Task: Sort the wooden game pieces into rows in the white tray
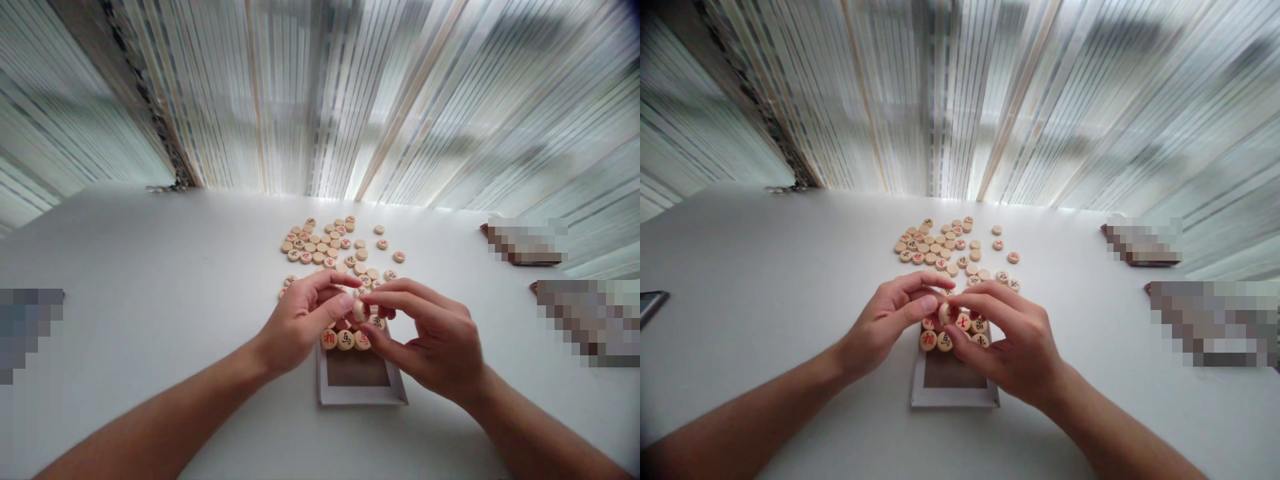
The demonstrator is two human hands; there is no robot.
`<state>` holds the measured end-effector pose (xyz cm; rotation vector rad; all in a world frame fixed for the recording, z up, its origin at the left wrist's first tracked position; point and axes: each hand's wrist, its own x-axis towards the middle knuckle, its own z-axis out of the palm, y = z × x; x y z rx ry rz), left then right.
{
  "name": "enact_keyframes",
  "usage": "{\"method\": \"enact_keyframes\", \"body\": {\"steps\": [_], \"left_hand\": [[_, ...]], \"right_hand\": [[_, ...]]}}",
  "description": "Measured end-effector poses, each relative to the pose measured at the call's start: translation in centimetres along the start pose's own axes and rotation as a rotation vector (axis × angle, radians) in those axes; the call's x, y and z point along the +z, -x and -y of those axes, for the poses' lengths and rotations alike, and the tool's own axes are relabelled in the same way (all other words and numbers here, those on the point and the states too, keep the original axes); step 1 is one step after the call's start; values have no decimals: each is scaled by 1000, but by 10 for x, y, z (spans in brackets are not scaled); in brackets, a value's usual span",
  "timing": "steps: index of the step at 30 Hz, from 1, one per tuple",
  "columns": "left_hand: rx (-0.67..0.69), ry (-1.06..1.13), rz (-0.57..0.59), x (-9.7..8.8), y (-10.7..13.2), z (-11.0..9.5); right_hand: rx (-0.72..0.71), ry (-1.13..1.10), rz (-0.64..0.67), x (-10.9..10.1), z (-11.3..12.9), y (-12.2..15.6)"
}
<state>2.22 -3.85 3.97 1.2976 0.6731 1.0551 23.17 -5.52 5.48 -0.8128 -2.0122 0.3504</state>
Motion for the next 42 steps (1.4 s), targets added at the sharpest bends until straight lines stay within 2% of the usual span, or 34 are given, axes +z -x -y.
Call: {"method": "enact_keyframes", "body": {"steps": [3, 6, 9, 12, 19, 30, 42], "left_hand": [[161, -267, -170, -11, -4, 1], [211, -429, -285, -21, -9, 7], [227, -523, -291, -23, -12, 13], [272, -611, -247, -19, -10, 14], [306, -656, -246, -17, -8, 11], [340, -662, -257, -18, -10, 13], [354, -658, -260, -17, -11, 14]], "right_hand": [[-22, -2, 129, -2, 7, 1], [-97, 36, 338, 3, 13, 8], [-150, 125, 480, 12, 18, 16], [-150, 156, 544, 17, 21, 22], [-108, 140, 573, 19, 21, 27], [-192, 291, 469, 26, 18, 35], [-188, 319, 422, 33, 17, 39]]}}
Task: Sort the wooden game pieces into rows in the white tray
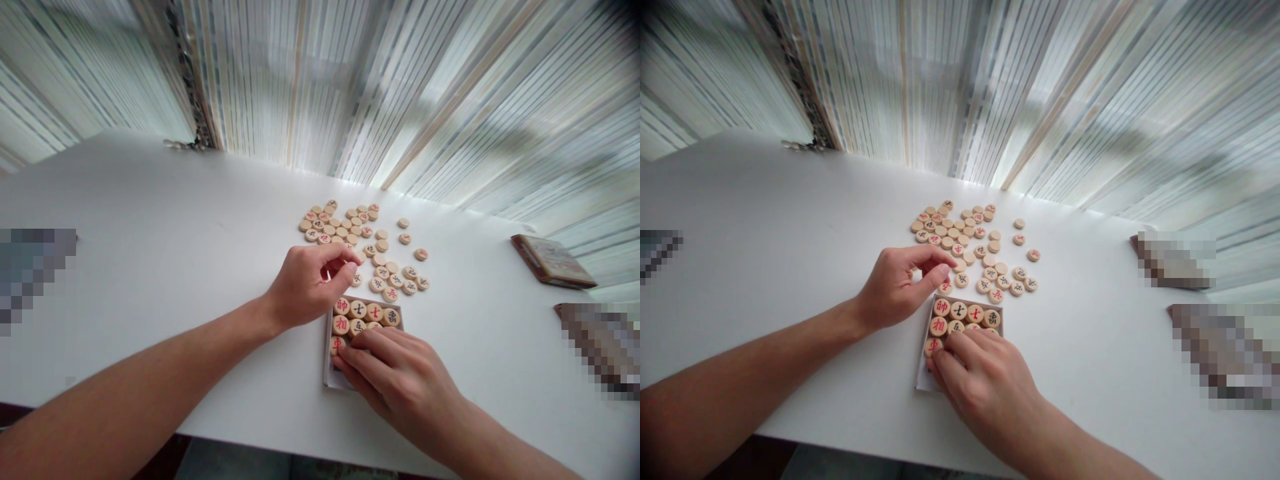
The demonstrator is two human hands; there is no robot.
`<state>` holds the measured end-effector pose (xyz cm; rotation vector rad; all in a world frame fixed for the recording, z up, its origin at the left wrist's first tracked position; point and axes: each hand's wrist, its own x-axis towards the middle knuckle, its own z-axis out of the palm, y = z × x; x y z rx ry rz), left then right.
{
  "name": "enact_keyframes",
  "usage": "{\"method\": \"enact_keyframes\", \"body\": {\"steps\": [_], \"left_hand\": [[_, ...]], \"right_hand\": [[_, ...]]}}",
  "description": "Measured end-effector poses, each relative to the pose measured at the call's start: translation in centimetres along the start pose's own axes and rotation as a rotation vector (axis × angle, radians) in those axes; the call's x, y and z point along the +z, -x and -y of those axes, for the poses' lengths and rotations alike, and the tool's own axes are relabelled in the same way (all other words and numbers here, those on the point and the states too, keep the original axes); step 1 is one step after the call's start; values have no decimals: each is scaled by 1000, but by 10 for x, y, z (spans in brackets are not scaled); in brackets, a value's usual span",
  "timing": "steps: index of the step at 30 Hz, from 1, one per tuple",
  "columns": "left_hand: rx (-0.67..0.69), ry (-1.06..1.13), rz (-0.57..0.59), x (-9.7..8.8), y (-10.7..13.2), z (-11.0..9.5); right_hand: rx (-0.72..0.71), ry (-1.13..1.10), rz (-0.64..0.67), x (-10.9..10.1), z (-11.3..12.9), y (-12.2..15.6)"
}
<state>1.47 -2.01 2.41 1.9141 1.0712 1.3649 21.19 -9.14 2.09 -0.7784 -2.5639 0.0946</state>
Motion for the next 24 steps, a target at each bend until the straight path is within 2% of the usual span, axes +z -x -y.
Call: {"method": "enact_keyframes", "body": {"steps": [15, 20, 24], "left_hand": [[-35, -66, -5, -7, -3, 2], [-114, -93, -121, -24, -15, 17], [-139, -132, -253, -42, -30, 32]], "right_hand": [[1, 5, -48, -3, 2, -4], [27, -64, -161, -12, -7, -8], [178, -175, -311, -36, -40, -13]]}}
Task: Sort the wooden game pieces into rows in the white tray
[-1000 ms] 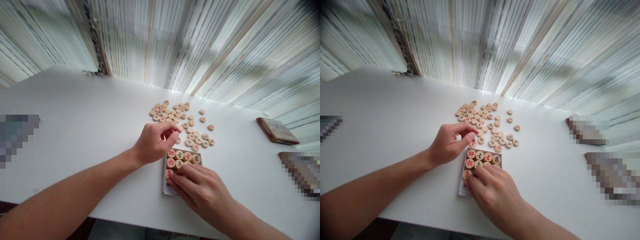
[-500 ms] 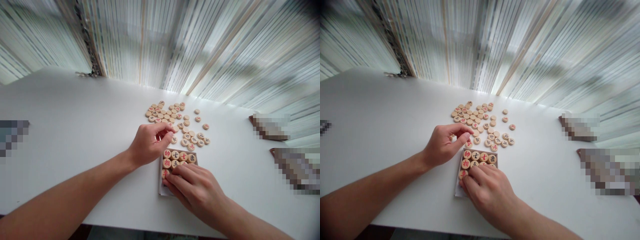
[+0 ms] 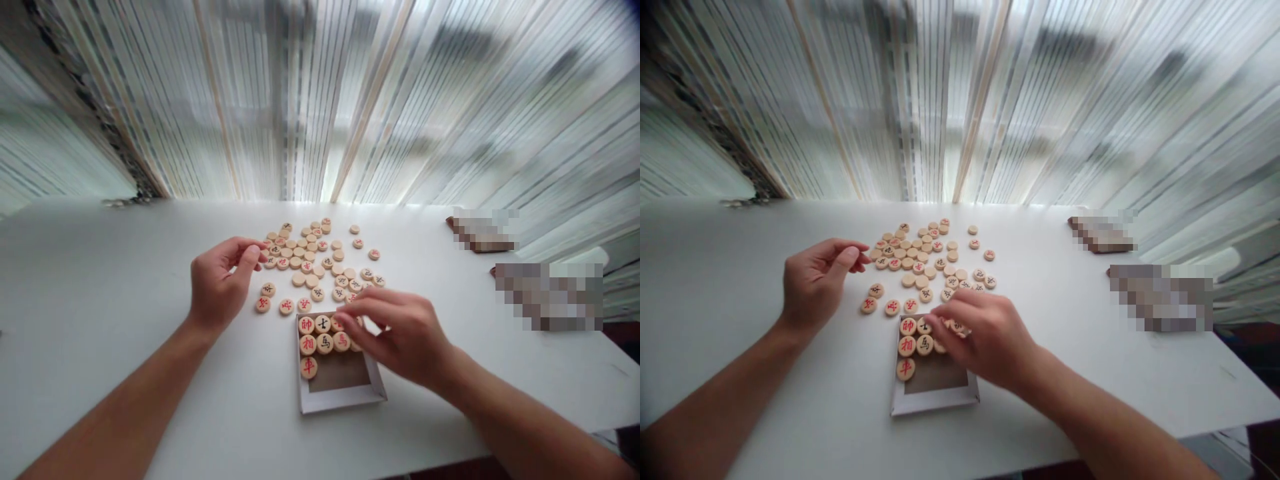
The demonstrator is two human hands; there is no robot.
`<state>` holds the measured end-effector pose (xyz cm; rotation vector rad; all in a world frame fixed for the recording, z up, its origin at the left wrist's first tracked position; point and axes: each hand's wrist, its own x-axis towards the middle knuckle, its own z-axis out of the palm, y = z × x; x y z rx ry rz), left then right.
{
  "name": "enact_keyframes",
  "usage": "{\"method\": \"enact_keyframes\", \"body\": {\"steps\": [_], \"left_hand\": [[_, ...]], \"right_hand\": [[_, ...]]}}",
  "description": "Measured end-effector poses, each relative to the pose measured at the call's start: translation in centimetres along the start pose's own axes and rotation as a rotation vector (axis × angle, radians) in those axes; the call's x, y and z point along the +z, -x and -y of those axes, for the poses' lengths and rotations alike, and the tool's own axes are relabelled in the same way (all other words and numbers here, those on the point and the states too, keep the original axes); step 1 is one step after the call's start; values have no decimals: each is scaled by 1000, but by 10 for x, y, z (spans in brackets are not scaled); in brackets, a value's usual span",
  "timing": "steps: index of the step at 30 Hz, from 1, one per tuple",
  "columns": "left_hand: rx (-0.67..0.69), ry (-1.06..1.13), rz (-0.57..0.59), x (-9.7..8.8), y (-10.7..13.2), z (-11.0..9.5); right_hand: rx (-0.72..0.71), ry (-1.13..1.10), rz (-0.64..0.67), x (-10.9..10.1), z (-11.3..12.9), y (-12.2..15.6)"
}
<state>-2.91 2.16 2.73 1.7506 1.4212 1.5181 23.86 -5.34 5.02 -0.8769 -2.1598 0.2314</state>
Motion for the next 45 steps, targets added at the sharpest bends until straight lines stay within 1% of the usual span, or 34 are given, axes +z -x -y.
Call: {"method": "enact_keyframes", "body": {"steps": [2, 3, 4, 6, 7, 8, 9, 11, 14, 17, 23, 29, 33, 40, 45], "left_hand": [[-10, -25, -44, -5, -8, 7], [-16, -31, -58, -7, -11, 10], [-25, -32, -73, -8, -13, 13], [-43, -47, -81, -9, -15, 17], [-51, -63, -78, -9, -15, 19], [-56, -81, -68, -8, -15, 20], [-60, -100, -56, -7, -14, 21], [-61, -132, -26, -6, -11, 22], [-54, -174, 12, -4, -8, 23], [-63, -192, 32, -2, -7, 24], [-89, -192, 43, 2, -6, 26], [-70, -196, 74, 3, -3, 25], [-45, -215, 97, 5, -2, 22], [25, -276, 162, 9, 2, 11], [188, -291, 261, 12, 1, 6]], "right_hand": [[151, 35, -99, -15, -21, -12], [252, 34, -145, -22, -33, -19], [355, -14, -175, -26, -45, -25], [492, -129, -214, -28, -71, -33], [528, -148, -255, -26, -83, -35], [542, -151, -325, -21, -94, -35], [546, -145, -366, -16, -103, -32], [542, -124, -404, -5, -113, -23], [499, -90, -364, 4, -112, -6], [439, -62, -314, 3, -104, 3], [294, 57, -217, -2, -104, 3], [232, 60, -188, -2, -104, 4], [225, 59, -161, -1, -103, 3], [197, 53, -121, 0, -102, 3], [137, -7, -10, 2, -98, 1]]}}
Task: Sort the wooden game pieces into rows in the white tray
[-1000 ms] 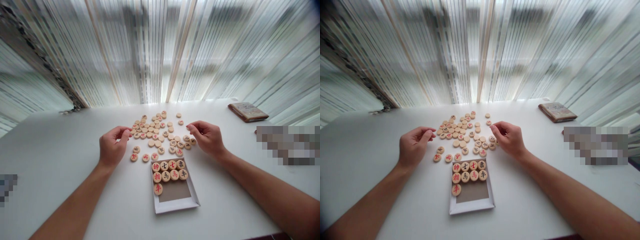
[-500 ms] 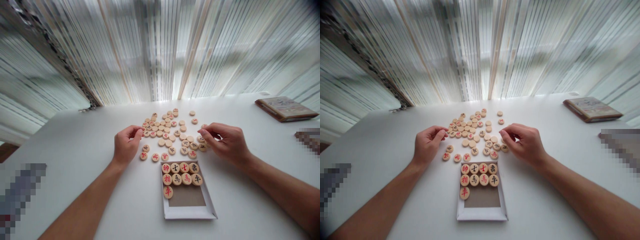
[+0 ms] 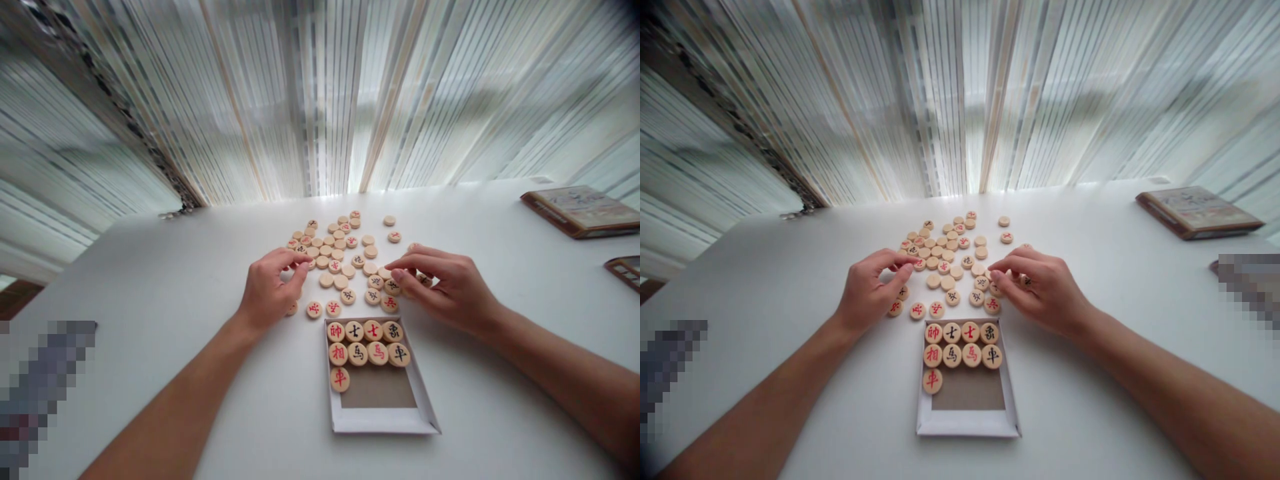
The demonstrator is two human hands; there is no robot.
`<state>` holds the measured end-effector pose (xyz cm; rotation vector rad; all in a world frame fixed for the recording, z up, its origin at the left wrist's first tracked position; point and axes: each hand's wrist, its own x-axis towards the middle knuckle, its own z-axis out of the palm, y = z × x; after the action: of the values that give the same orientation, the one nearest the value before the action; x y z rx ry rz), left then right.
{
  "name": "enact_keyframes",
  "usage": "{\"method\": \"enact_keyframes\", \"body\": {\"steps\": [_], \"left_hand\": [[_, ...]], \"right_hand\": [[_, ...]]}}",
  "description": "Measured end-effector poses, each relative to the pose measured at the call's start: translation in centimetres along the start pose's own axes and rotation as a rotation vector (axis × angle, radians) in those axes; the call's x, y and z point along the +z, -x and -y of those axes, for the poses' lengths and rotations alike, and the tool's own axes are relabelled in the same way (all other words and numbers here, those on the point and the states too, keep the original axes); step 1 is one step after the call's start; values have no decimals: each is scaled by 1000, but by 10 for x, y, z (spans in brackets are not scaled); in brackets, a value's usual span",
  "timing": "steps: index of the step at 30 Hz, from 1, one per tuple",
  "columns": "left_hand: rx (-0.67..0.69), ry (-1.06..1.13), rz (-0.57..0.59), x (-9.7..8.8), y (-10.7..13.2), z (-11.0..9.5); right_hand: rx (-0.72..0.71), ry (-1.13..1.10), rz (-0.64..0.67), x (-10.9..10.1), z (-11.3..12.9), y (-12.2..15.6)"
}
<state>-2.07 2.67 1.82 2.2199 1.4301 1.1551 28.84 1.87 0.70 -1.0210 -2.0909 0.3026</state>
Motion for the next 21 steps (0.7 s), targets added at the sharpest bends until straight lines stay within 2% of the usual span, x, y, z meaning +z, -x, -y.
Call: {"method": "enact_keyframes", "body": {"steps": [7, 14, 17, 21], "left_hand": [[257, -13, 150, 8, -11, 10], [303, -136, 339, 11, -7, 2], [328, -161, 365, 10, -5, -3], [357, -157, 344, 13, -4, -4]], "right_hand": [[-99, -61, 134, 1, 5, 2], [-115, -45, 152, 2, 4, 3], [-115, -47, 153, 3, 4, 4], [-123, -47, 173, 3, 4, 5]]}}
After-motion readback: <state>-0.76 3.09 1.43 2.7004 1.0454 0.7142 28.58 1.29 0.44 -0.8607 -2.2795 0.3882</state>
